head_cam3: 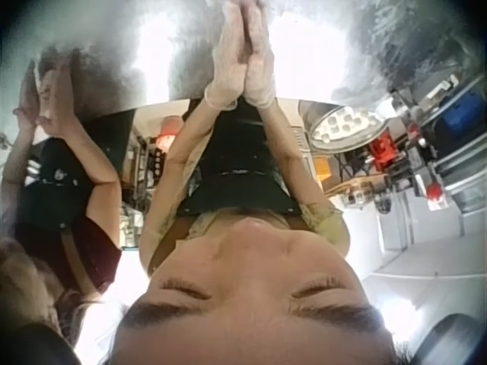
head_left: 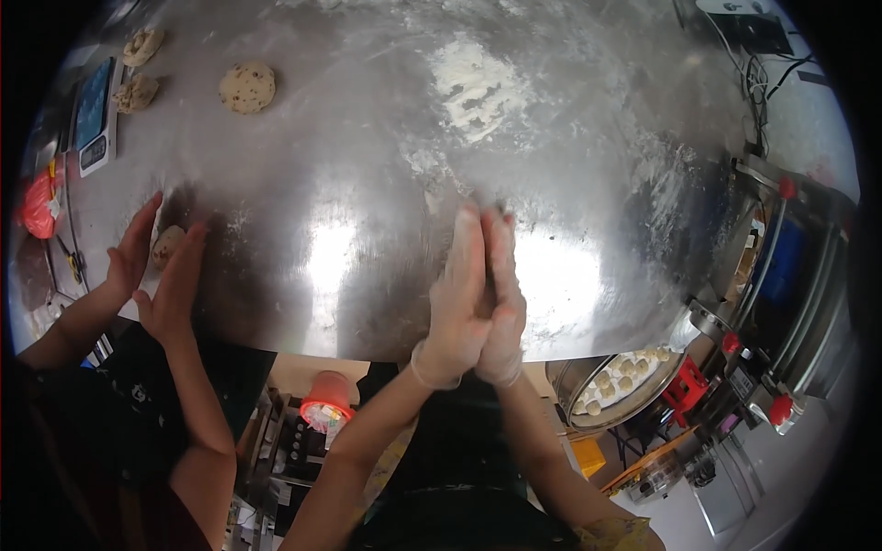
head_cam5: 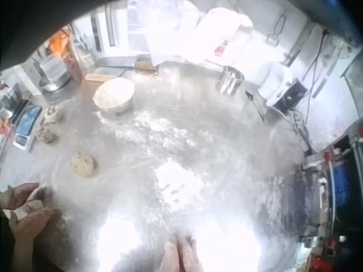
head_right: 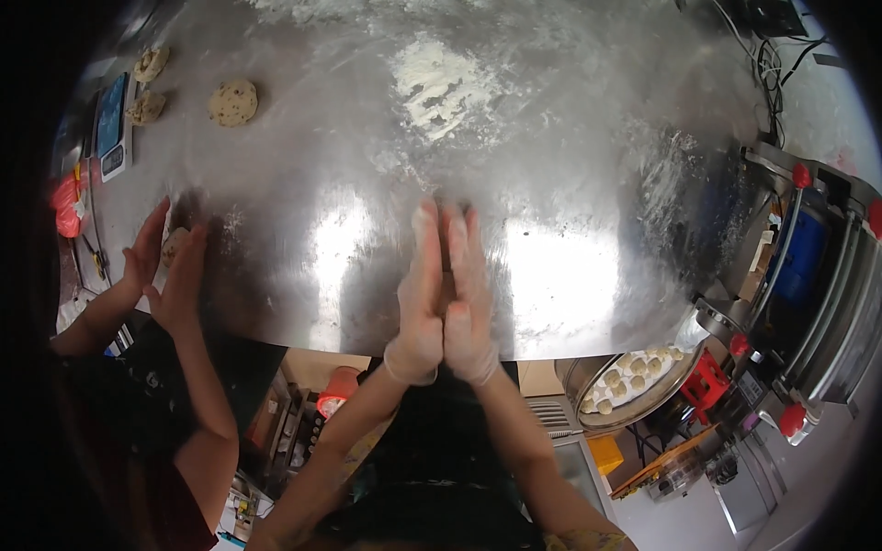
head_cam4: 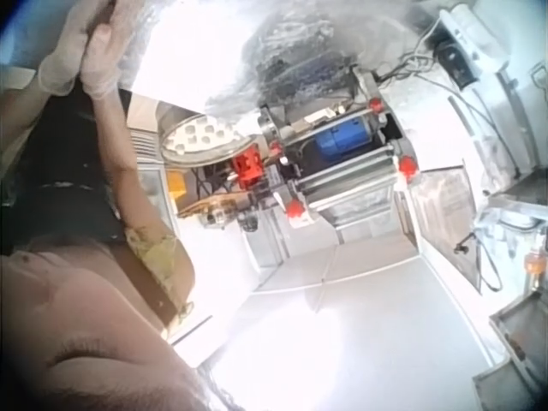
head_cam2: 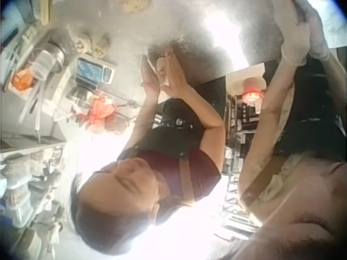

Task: Manually shaping and rolling dough into round buns on a prep table.

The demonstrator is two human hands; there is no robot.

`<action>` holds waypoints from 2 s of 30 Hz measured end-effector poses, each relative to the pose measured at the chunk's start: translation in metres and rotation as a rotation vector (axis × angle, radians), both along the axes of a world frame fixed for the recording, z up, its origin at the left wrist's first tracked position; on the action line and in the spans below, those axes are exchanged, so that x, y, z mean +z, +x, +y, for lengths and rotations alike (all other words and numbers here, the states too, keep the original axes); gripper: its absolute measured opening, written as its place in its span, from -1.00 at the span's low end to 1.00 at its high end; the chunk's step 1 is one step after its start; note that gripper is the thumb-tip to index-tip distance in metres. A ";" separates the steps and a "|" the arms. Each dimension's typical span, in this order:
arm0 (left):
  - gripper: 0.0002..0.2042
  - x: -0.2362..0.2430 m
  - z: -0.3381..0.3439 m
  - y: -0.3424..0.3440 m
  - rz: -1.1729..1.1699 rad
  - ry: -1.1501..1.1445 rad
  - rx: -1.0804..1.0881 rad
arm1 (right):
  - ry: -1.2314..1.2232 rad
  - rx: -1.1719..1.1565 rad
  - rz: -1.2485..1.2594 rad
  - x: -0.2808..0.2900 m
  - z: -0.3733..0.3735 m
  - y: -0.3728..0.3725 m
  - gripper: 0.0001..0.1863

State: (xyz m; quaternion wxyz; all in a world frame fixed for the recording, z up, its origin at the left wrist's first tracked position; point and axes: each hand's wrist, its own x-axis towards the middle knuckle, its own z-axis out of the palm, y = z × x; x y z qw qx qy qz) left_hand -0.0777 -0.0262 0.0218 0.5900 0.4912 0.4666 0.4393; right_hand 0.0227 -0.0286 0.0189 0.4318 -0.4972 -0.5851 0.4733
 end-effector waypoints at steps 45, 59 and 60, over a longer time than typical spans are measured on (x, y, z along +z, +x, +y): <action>-0.32 0.003 -0.047 0.014 -0.174 -0.168 0.214 | -0.139 -0.036 -0.111 0.009 -0.011 0.005 -0.20; -0.21 -0.014 0.002 0.001 0.115 0.157 0.205 | -0.095 -0.144 -0.106 0.017 0.009 0.010 -0.15; -0.30 0.029 0.015 0.008 0.014 -0.231 0.113 | -0.092 -0.168 -0.113 0.015 0.009 0.013 -0.15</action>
